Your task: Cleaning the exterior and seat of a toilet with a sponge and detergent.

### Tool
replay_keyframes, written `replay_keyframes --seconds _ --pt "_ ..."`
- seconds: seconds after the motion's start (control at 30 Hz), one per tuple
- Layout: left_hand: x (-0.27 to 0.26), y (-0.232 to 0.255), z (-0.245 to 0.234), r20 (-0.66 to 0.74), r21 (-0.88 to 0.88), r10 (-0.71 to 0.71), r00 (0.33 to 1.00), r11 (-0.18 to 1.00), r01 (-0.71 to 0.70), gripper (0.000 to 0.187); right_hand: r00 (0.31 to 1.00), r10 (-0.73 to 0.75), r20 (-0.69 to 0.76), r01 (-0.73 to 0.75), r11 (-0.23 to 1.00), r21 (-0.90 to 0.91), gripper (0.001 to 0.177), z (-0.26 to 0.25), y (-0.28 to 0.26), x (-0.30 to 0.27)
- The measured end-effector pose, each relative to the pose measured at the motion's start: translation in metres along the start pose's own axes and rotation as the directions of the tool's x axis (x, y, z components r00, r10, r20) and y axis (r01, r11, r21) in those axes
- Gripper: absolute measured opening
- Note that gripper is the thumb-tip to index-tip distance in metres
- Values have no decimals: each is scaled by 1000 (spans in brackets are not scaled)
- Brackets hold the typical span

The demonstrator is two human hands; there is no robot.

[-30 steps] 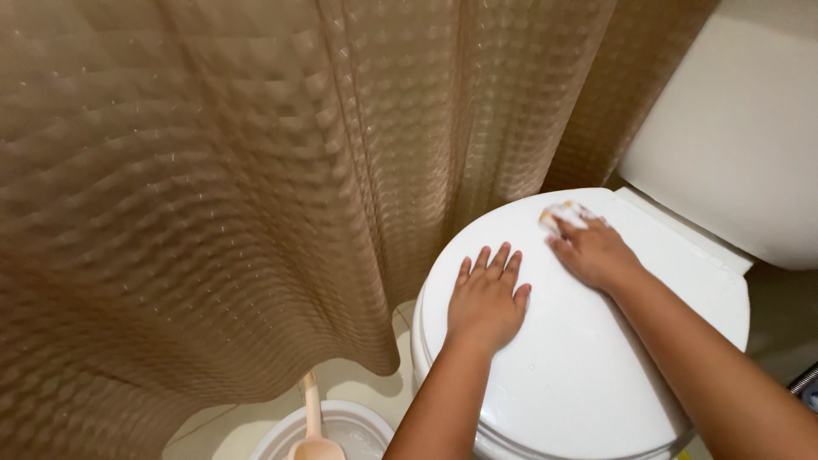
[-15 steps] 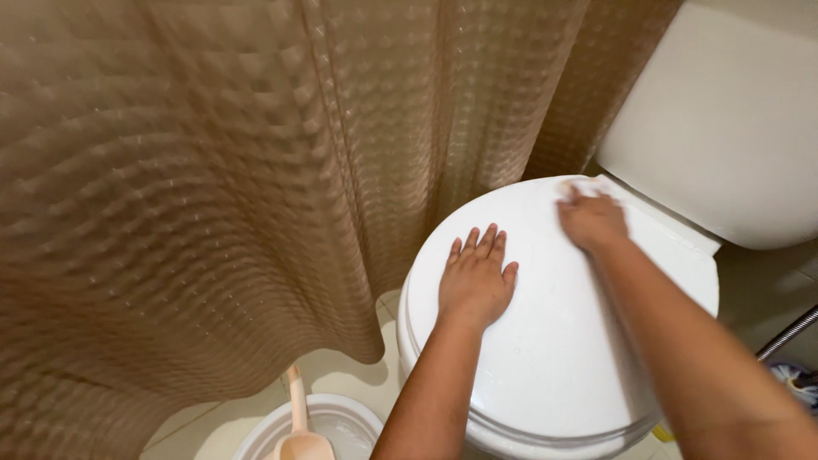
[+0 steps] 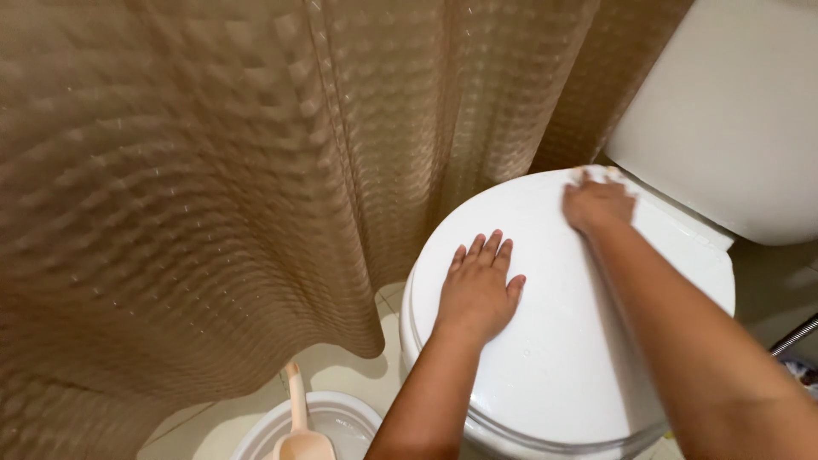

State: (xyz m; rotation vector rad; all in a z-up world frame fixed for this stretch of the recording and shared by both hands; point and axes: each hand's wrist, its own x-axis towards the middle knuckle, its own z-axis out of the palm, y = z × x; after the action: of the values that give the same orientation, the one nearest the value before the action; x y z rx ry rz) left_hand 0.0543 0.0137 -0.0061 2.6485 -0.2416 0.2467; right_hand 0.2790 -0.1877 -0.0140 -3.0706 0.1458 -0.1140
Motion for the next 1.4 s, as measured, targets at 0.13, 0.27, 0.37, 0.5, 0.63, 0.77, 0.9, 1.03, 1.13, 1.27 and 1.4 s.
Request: replay_keyframes --seconds 0.13,0.27,0.37,0.5,0.63,0.77,0.9,1.03,1.13,1.27,1.4 --pt "1 -8 -29 27 -33 20 999 999 -19 58 955 -296 3 296 955 -14 60 -8 -73 -51" --pt "-8 -16 -64 139 -92 -131 982 985 144 47 772 -635 25 633 772 60 56 -11 -97 -75" --pt "-7 -27 -54 79 -62 -91 993 993 96 46 786 -618 -8 616 783 91 53 -7 -76 -38" --pt "-13 -18 -88 197 -129 -117 974 981 144 39 927 -368 -67 372 927 45 53 -20 -72 -32" --pt "-4 -32 -104 79 -219 -37 996 974 53 40 891 -443 -104 449 892 45 54 -8 -96 -79" --pt "-9 -36 -117 -95 -265 -16 995 964 -10 37 768 -638 -57 638 755 148 39 -26 -121 -166" --pt "-15 -34 -115 -5 -183 -10 1000 983 9 42 658 -740 -143 736 590 331 25 -42 -123 -228" --pt "-21 -39 -117 76 -157 -13 997 987 25 45 720 -694 0 677 701 224 26 -47 -109 -272" --pt "-31 -39 -110 66 -121 -9 998 992 17 43 558 -829 -19 818 546 183 42 -50 -79 -313" --pt "-40 -48 -81 51 -96 29 998 995 -24 39 426 -895 -130 901 406 153 41 -44 -20 -353" --pt "-55 -41 -84 119 -104 -28 993 994 40 37 427 -890 -159 904 424 54 53 -32 10 -366"
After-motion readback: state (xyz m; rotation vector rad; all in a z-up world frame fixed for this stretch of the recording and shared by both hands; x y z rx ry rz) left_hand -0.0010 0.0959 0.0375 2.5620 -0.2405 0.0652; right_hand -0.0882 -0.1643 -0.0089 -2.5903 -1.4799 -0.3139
